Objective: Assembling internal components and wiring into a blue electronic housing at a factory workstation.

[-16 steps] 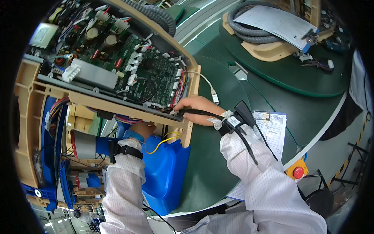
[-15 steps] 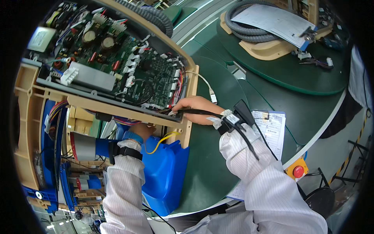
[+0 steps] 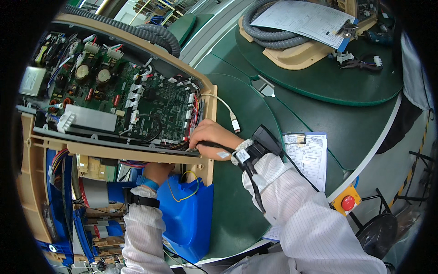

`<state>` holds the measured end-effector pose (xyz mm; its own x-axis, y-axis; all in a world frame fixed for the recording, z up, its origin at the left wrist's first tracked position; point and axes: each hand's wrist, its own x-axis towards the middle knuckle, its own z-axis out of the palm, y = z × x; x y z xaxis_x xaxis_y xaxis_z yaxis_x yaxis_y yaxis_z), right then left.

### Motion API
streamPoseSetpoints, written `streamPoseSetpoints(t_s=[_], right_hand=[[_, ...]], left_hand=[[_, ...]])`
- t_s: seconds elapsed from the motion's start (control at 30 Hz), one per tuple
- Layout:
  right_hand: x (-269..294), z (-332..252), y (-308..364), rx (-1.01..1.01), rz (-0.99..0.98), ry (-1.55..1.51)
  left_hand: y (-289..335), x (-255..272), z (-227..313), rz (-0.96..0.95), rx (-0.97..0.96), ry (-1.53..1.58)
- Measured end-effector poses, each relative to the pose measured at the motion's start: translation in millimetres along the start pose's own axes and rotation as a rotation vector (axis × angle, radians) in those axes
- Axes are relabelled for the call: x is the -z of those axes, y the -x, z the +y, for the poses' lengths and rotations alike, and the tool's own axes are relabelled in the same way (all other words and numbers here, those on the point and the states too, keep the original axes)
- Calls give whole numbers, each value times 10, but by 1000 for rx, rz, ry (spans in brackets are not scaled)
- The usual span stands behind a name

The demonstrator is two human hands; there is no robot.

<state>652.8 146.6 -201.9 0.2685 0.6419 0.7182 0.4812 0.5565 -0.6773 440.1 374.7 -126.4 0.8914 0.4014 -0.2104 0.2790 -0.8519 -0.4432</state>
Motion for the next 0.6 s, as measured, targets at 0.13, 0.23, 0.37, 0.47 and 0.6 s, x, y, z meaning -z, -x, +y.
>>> streamPoseSetpoints(t_s=[0.13, 0.23, 0.37, 0.47, 0.6], right_hand=[[-55, 4, 23, 22, 30, -36], [-71, 10, 39, -42, 4, -47], [0, -43, 86, -47, -9, -47], [-38, -55, 81, -86, -40, -11], [3, -76, 76, -124, -67, 30]], left_hand=[[-6, 57, 67, 119, -126, 12], [16, 65, 74, 229, -300, -122], [56, 259, 200, 263, -306, -68], [102, 260, 213, 298, -339, -8], [53, 279, 255, 241, -385, -177]])
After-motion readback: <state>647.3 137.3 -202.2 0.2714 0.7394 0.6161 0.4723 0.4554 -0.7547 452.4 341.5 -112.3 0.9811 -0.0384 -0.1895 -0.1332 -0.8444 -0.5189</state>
